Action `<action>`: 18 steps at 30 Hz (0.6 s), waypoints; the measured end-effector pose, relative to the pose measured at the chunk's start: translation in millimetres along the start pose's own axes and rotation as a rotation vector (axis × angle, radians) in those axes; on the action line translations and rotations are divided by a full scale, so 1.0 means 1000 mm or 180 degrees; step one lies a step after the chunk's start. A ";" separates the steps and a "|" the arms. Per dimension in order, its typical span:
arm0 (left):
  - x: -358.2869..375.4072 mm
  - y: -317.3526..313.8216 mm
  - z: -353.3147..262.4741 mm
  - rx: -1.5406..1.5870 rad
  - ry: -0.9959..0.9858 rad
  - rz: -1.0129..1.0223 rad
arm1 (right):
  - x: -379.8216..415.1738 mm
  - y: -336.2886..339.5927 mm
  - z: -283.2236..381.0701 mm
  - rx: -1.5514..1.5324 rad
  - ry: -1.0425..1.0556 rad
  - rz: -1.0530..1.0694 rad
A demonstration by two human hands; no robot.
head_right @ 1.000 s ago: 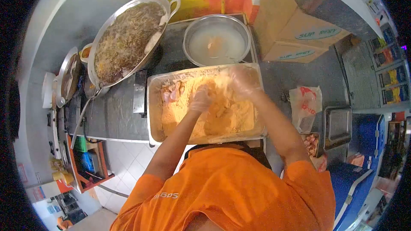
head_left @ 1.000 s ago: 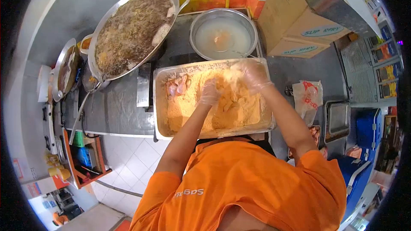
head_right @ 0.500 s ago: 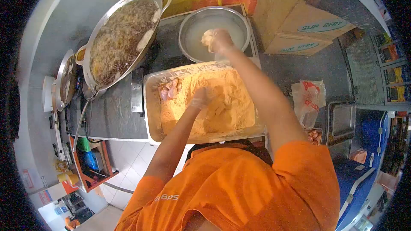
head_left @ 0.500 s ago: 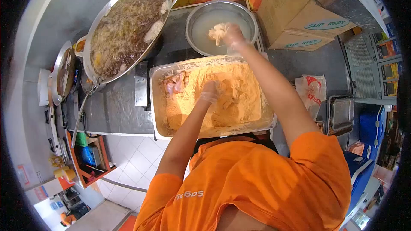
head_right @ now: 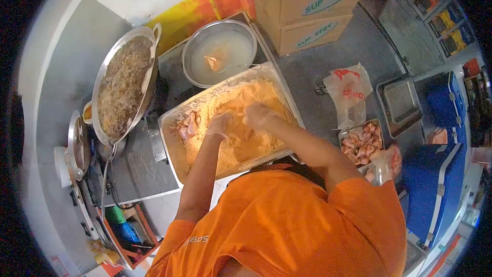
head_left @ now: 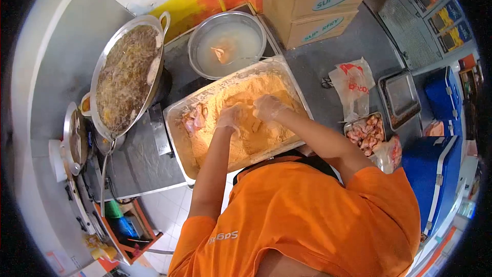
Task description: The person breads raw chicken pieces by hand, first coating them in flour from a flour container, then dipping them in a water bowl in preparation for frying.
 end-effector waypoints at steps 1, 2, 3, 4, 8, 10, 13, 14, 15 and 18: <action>-0.008 0.003 0.007 0.0486 0.0054 0.0247 | -0.003 -0.004 -0.002 -0.0038 -0.0046 -0.0042; -0.009 0.002 0.010 0.0789 0.0122 0.0474 | 0.001 0.001 -0.002 -0.0279 -0.0212 -0.0244; 0.003 -0.009 0.001 0.0343 0.0058 0.0289 | 0.010 0.009 0.000 -0.0526 -0.0380 -0.0439; 0.016 -0.021 -0.009 -0.0107 0.0021 0.0098 | 0.017 0.015 0.000 -0.0771 -0.0548 -0.0634; -0.001 -0.019 -0.005 -0.3788 -0.2415 0.0157 | 0.007 -0.029 -0.032 -0.2599 -0.0593 -0.1368; 0.003 -0.042 -0.009 -0.3367 -0.1580 0.0295 | 0.023 0.004 -0.030 -0.3307 -0.0111 -0.0972; 0.000 -0.055 -0.012 -0.2662 -0.1419 0.0548 | 0.035 0.010 -0.053 -0.2995 -0.0381 -0.1184; -0.004 -0.055 -0.012 -0.2699 -0.1789 0.0655 | 0.043 0.018 -0.053 -0.2708 -0.0488 -0.1292; -0.018 -0.055 -0.008 -0.2316 -0.1763 0.0761 | 0.053 0.031 -0.048 -0.2561 -0.0704 -0.1207; -0.069 -0.066 0.018 -0.3021 -0.2017 0.0833 | 0.081 0.060 -0.027 -0.2099 -0.1146 -0.1004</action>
Point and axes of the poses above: each hand's wrist, its own x-axis away from the middle knuckle, its own y-axis out of the back of the hand, z = x × y, the point moved 3 cm from there along -x, towards the middle knuckle, and after that the axes turned 1 degree about y, right-handed, at the moved point
